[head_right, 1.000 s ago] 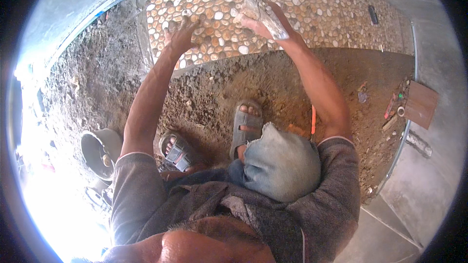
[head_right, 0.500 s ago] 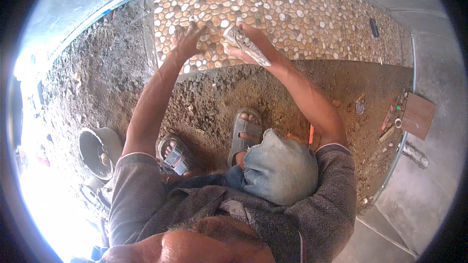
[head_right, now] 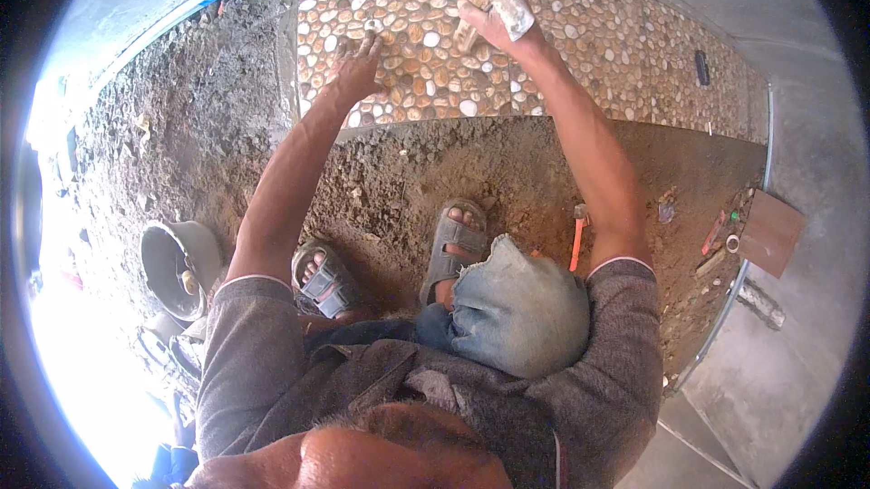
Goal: The person applies mortar to the back of a tile using a trowel and then places the tile onto the prepared ground, tapping it into place with their hands and a wooden handle.
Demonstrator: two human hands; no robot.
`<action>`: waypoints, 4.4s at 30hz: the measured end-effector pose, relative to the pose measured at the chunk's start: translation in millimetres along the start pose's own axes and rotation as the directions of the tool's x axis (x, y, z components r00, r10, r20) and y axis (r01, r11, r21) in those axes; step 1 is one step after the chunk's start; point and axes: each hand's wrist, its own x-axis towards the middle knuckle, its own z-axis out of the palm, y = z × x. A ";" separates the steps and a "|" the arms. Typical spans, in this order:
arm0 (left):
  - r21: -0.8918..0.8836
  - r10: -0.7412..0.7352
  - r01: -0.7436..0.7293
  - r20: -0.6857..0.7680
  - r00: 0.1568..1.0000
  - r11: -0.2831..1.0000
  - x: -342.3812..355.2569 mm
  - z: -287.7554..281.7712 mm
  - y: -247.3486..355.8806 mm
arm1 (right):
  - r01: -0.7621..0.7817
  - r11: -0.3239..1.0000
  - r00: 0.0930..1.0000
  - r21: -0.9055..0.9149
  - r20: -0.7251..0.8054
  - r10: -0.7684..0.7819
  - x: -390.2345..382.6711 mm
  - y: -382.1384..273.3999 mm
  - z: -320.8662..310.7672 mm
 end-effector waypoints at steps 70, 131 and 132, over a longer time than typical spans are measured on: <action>-0.402 -0.057 0.001 -0.127 0.990 0.915 -24.2 15.0 -126.1 | 0.247 0.766 0.861 0.593 0.228 -0.454 -52.4 -106.8 103.8; -0.175 0.092 -0.111 -0.114 0.989 0.978 -43.5 8.8 -55.2 | 0.420 0.783 0.906 0.459 -0.164 -0.390 -91.5 -66.3 66.0; -0.213 0.071 -0.085 -0.076 0.995 0.973 -42.0 8.6 -55.2 | 0.224 0.838 0.962 0.497 0.025 -0.272 -92.1 -66.6 62.4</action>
